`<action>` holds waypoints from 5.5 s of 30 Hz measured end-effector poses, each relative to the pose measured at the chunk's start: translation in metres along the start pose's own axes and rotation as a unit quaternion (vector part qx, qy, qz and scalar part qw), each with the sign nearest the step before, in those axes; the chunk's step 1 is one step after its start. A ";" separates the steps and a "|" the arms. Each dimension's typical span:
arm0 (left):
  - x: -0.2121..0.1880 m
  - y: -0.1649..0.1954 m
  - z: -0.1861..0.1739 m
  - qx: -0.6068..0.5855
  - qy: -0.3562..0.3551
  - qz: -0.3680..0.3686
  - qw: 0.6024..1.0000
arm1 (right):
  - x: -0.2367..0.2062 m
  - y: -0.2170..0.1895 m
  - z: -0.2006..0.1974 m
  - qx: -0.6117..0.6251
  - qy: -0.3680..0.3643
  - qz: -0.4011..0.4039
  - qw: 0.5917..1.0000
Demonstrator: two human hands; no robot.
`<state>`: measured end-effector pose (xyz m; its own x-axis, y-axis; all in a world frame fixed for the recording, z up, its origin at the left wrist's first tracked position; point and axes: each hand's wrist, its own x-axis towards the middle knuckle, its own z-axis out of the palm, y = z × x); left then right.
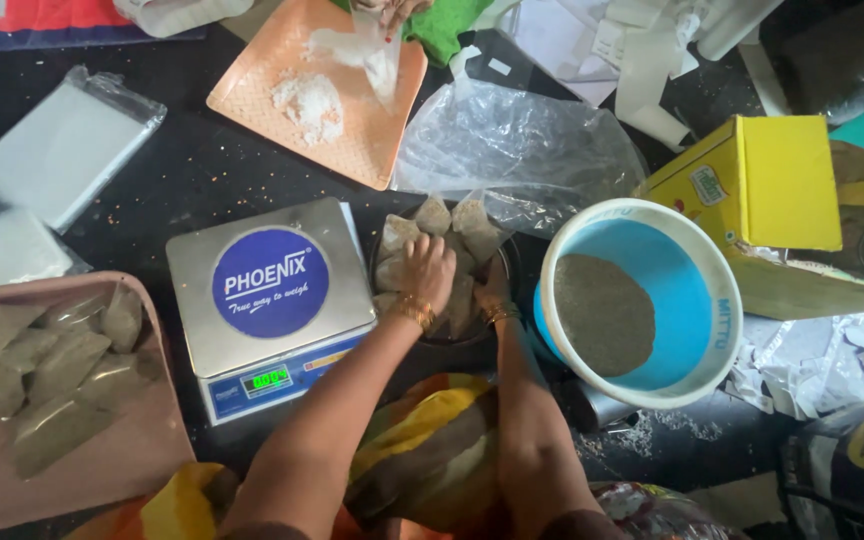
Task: The person scoops grains from a blue bucket into small plastic bags, places each bag on a digital scale to check weight, and then moves the weighed bags into a pink tray. The process is repeated multiple times with consistent handling of the scoop, bags, and scale.
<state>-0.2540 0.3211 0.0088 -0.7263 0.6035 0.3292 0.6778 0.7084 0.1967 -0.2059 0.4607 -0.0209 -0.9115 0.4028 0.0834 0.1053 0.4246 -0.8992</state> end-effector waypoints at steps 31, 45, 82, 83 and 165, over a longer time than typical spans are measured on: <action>0.089 -0.030 0.026 0.134 -0.154 0.087 0.975 | 0.005 0.012 0.001 -0.145 0.002 0.027 0.989; 0.048 -0.045 -0.001 -0.066 0.067 0.078 0.993 | 0.012 0.015 0.003 -0.109 -0.042 -0.142 0.983; -0.525 -0.173 -0.241 0.167 0.092 -0.370 0.909 | -0.080 -0.046 -0.015 -0.570 -0.322 0.099 0.749; -0.525 -0.175 -0.238 0.163 0.093 -0.377 0.907 | -0.081 -0.046 -0.016 -0.554 -0.332 0.069 0.760; -0.489 -0.184 -0.265 0.070 0.074 -0.461 0.882 | -0.119 -0.167 0.145 -0.592 -0.364 0.001 0.719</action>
<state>0.0062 -0.2012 0.0561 -0.9313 -0.2992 0.2079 -0.2210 0.9175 0.3308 -0.1726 0.2241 0.0572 -0.8323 0.0568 -0.5514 -0.0201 0.9910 0.1324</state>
